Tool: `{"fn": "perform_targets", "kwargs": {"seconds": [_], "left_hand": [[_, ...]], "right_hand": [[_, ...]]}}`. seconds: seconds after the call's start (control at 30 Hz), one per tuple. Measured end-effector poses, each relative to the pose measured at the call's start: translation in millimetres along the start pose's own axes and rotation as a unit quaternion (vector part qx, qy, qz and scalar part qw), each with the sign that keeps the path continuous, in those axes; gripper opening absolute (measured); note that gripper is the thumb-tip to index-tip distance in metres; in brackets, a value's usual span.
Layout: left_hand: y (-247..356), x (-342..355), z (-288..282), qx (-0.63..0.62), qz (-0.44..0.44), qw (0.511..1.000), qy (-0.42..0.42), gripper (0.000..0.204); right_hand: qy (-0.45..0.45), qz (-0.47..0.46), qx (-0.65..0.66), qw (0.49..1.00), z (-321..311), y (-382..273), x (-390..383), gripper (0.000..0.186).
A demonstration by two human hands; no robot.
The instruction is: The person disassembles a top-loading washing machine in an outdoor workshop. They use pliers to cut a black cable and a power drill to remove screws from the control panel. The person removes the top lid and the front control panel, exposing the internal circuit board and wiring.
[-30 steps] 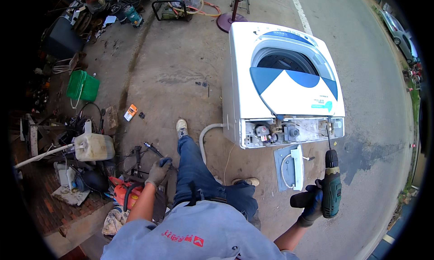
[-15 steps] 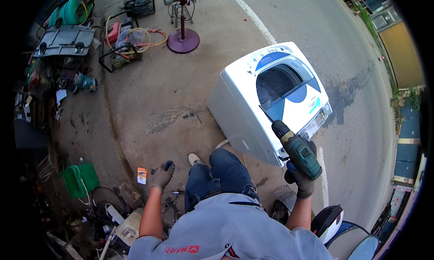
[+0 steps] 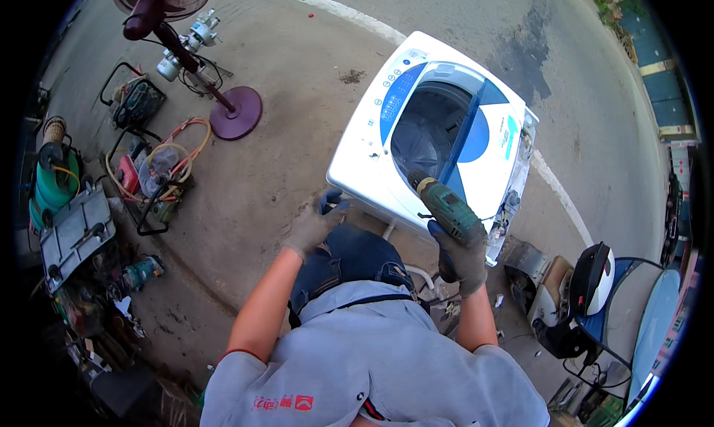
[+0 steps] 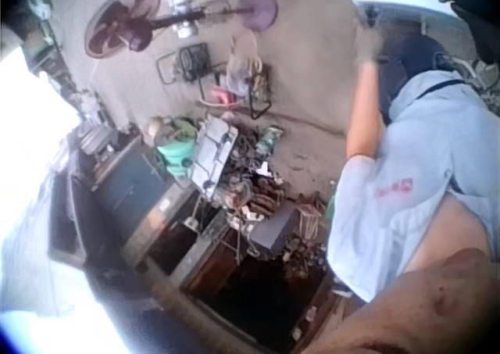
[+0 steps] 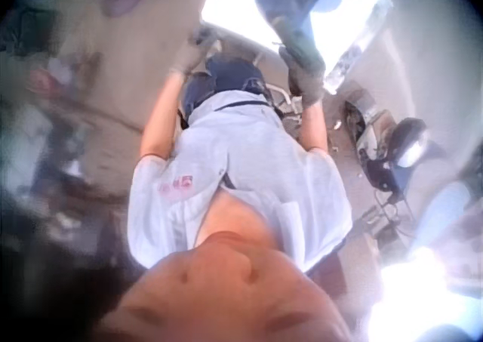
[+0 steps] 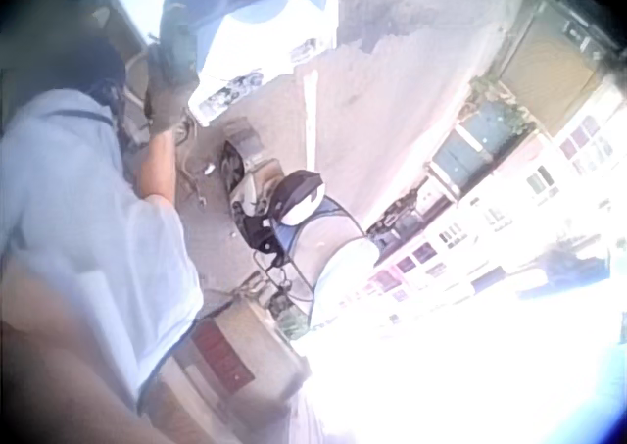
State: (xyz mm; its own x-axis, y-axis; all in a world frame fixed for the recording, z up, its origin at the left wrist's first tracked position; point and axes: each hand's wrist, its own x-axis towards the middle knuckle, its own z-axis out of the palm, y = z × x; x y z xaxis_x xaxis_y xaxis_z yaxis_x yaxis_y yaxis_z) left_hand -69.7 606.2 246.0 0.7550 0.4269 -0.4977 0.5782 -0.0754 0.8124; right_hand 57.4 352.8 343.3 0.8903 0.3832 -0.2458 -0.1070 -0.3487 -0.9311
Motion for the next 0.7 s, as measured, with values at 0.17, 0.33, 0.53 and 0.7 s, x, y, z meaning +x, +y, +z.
{"fn": "perform_targets", "kwargs": {"seconds": [0.17, 0.33, 0.53, 0.7], "left_hand": [[76.5, 74.1, 6.6, 0.250, 0.199, 0.947, -0.032, 0.077], [96.2, 141.6, 15.3, 0.340, 0.262, 0.893, -0.135, 0.089], [102.2, 195.5, 3.1, 0.327, 0.341, 0.845, -0.252, 0.083], [125.9, 226.0, -1.2, 0.330, 0.336, 0.800, -0.372, 0.079]], "right_hand": [[0.048, 0.089, -0.018, 0.995, 37.7, 0.7, 11.1, 0.052], [0.088, 0.125, -0.043, 0.987, 72.6, -19.8, 17.0, 0.061], [0.159, 0.240, -0.127, 0.949, 112.3, -82.4, 45.6, 0.071], [0.214, 0.287, -0.208, 0.910, 141.4, -109.3, 62.4, 0.071]]}}
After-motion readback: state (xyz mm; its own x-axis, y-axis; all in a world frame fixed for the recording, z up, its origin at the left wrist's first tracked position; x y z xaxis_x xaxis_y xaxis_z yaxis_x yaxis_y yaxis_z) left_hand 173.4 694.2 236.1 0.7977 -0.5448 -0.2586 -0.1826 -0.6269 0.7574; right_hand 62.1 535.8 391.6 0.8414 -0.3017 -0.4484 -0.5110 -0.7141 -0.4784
